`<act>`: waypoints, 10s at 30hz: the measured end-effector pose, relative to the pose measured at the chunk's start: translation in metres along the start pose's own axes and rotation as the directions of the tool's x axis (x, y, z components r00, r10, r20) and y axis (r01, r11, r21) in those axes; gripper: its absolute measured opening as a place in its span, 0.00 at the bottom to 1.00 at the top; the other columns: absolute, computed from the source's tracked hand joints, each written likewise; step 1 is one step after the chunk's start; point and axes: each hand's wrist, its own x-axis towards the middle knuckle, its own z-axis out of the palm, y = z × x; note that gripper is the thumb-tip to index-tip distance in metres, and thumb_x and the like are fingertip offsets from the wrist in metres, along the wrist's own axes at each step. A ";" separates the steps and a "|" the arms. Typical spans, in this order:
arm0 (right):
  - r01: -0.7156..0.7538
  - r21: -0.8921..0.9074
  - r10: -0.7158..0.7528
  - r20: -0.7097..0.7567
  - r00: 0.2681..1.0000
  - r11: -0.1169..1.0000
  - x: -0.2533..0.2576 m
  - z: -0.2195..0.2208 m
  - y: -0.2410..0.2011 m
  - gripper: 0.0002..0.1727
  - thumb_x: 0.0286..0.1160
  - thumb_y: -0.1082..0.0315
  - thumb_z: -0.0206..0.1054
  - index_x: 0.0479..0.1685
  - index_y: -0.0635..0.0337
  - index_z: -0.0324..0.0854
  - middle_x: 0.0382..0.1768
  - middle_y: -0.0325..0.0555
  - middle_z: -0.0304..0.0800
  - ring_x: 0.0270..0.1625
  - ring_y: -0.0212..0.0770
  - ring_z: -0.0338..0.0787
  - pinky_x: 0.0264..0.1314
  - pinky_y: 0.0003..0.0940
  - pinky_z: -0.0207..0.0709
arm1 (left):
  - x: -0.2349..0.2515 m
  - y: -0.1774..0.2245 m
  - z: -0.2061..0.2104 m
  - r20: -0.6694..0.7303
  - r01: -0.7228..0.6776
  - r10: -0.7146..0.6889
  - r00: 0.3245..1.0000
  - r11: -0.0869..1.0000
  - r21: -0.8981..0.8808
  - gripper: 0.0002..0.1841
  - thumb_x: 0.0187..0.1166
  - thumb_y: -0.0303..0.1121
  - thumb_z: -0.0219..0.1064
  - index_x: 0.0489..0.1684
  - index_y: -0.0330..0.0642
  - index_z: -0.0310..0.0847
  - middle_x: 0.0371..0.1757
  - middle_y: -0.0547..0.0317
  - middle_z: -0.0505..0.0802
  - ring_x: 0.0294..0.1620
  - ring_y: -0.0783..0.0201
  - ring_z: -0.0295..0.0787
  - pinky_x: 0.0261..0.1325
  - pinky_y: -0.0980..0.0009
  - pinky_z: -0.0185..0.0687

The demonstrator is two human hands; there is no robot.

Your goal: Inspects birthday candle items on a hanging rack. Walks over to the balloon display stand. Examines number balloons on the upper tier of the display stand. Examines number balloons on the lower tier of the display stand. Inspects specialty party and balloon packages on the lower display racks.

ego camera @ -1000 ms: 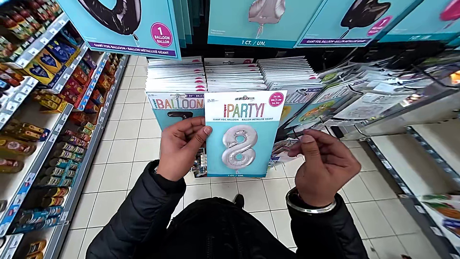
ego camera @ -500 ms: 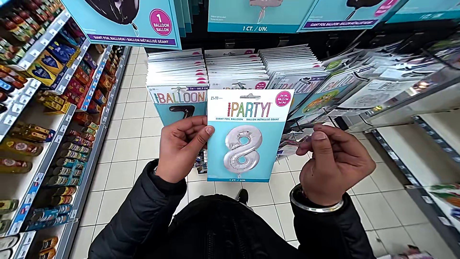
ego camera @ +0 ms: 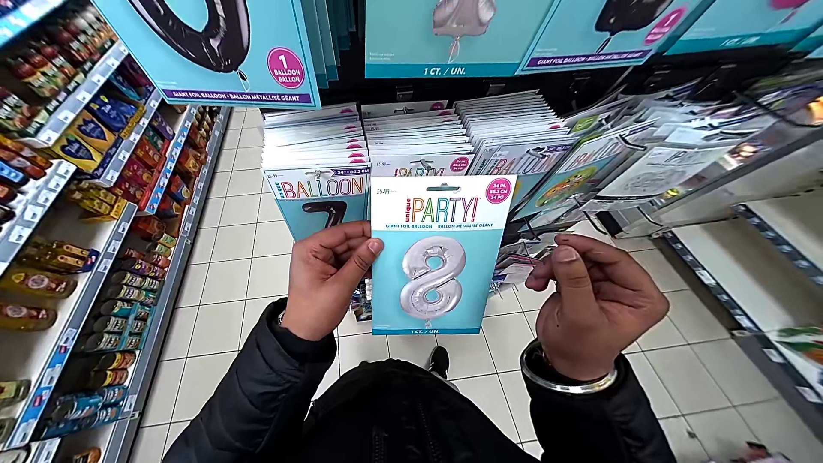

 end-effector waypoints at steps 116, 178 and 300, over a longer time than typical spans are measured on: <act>-0.412 0.252 0.228 0.537 0.812 0.875 0.085 -0.144 0.108 0.13 0.78 0.73 0.71 0.59 0.63 0.86 0.44 0.46 0.94 0.38 0.37 0.94 0.40 0.30 0.92 | -0.046 -0.085 0.183 -0.515 0.104 0.011 0.857 0.975 0.194 0.19 0.81 0.29 0.66 0.69 0.36 0.80 0.51 0.50 0.95 0.44 0.58 0.96 0.52 0.62 0.94; -0.348 -0.051 0.346 0.317 0.883 0.936 0.068 -0.167 0.141 0.16 0.80 0.69 0.65 0.63 0.63 0.85 0.46 0.46 0.95 0.42 0.41 0.96 0.47 0.38 0.94 | 0.053 -0.103 0.196 -0.330 0.168 -0.074 0.941 0.949 0.266 0.16 0.82 0.25 0.68 0.65 0.34 0.77 0.47 0.50 0.94 0.47 0.60 0.94 0.53 0.63 0.93; -0.332 0.269 0.242 0.316 0.917 0.904 0.113 -0.231 0.117 0.12 0.84 0.73 0.63 0.59 0.66 0.85 0.43 0.49 0.94 0.41 0.38 0.95 0.46 0.34 0.93 | -0.012 -0.108 0.213 -0.468 0.166 -0.103 0.878 0.982 0.096 0.21 0.80 0.23 0.61 0.73 0.36 0.76 0.57 0.47 0.94 0.52 0.53 0.95 0.59 0.57 0.92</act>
